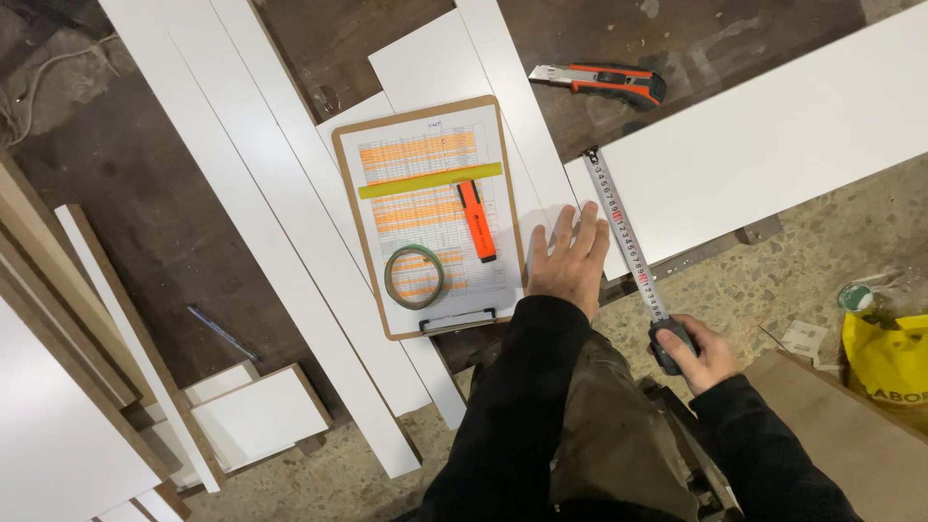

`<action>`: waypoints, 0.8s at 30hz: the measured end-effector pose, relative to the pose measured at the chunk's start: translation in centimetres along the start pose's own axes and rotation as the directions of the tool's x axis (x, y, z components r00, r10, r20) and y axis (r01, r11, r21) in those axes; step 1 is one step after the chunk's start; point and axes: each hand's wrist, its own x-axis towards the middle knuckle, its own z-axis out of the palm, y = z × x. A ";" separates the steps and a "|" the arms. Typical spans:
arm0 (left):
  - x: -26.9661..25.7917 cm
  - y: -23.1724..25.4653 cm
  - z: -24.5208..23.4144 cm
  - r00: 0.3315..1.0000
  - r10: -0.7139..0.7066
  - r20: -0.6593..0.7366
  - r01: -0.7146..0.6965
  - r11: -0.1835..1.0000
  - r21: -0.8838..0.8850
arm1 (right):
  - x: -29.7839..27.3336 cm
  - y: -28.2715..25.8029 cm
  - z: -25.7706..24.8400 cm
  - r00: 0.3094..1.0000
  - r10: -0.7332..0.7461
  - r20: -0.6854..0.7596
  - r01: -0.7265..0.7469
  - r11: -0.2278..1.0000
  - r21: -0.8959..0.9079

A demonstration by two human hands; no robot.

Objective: Measuring and marking white boards using a tape measure, pen, and highlighter while referencing a checklist.

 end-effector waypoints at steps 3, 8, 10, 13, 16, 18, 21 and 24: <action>0.0 0.1 -1.0 1.000 0.011 -0.008 -0.011 0.999 -0.037 | -0.2 0.4 0.2 0.999 -0.015 -0.032 0.013 0.998 -0.068; 0.1 0.0 -0.8 0.999 0.040 -0.028 -0.041 0.997 -0.062 | -0.9 -0.3 0.6 0.997 -0.039 -0.073 0.026 0.985 -0.169; 0.4 0.2 -1.7 0.997 0.013 0.082 -0.008 0.998 -0.061 | -1.0 -0.4 0.7 0.994 -0.066 -0.085 0.046 0.974 -0.223; 0.3 0.2 -1.0 1.000 0.021 0.018 -0.020 0.997 -0.074 | -0.9 0.6 0.7 0.993 -0.067 -0.097 0.041 0.967 -0.252; 0.3 0.2 -0.9 0.997 0.025 0.079 -0.021 0.998 -0.052 | -1.5 0.0 0.9 0.993 -0.051 -0.110 0.019 0.961 -0.275; 0.4 0.4 -1.2 0.994 0.015 0.105 -0.011 0.999 -0.037 | -2.0 -0.4 1.4 0.991 -0.056 -0.124 0.018 0.958 -0.287; 0.5 0.5 -0.4 0.994 0.004 0.106 -0.003 1.000 -0.008 | -2.5 -0.9 1.8 0.985 -0.064 -0.158 0.011 0.948 -0.319; 0.3 0.5 -0.4 0.995 0.002 0.100 -0.004 1.000 0.025 | -3.0 -0.9 2.2 0.979 -0.060 -0.193 -0.015 0.931 -0.365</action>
